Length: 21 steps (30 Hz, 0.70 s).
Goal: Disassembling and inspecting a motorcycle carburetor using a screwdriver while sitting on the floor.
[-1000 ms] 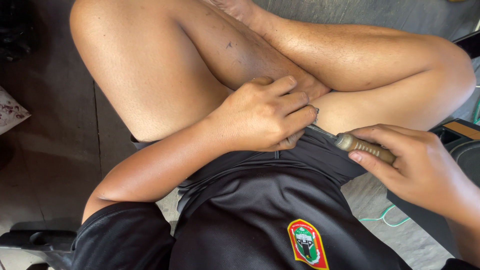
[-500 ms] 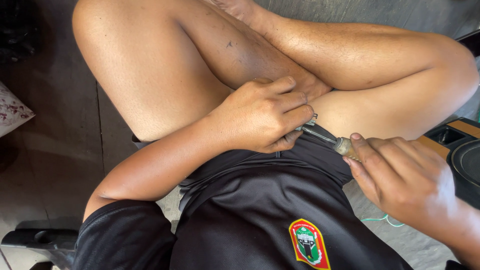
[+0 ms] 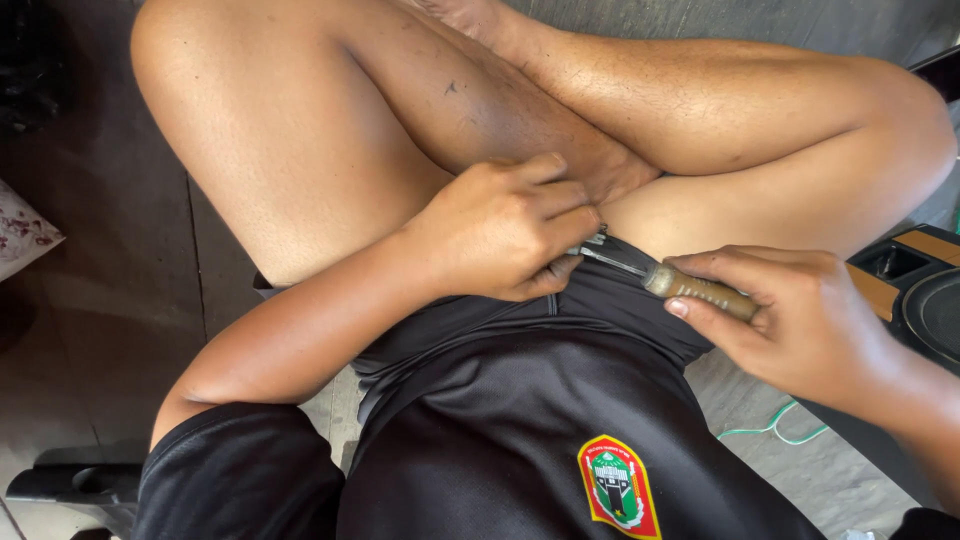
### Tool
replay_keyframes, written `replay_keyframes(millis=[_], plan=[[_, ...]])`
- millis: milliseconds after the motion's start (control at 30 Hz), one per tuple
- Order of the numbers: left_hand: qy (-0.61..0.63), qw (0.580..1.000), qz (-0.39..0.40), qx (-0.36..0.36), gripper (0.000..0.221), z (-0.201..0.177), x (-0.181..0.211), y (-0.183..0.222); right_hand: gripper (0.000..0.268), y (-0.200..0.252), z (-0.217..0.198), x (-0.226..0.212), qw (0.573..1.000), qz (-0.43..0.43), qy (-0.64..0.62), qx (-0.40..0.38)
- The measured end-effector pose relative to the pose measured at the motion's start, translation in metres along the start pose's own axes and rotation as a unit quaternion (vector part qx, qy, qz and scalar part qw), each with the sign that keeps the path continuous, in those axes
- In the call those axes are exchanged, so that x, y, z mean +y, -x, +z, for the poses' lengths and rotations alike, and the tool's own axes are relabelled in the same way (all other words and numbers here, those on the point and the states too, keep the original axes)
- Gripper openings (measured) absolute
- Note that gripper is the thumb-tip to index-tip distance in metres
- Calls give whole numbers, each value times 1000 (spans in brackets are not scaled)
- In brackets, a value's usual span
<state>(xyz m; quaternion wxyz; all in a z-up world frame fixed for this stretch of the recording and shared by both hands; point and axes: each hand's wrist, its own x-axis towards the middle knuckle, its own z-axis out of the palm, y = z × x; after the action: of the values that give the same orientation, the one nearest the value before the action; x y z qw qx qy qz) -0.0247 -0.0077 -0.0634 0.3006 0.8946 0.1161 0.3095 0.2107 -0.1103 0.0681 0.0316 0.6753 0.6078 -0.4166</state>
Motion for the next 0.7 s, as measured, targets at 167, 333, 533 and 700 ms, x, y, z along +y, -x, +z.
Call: replay_keyframes(millis=[167,333,533,700], plan=[[59,997,-46,-22,25,-6,-1,-2,29,12,4,-7,934,-208,270,104],[72,996,-48,-33,32,-7,-1,-1,33,11,2,-9,877,-270,385,103],[81,996,-15,-31,26,-1,-5,8,54,3,3,-9,882,-273,381,37],[77,996,-40,-35,22,-3,-11,18,53,-10,11,-11,921,-251,299,20]])
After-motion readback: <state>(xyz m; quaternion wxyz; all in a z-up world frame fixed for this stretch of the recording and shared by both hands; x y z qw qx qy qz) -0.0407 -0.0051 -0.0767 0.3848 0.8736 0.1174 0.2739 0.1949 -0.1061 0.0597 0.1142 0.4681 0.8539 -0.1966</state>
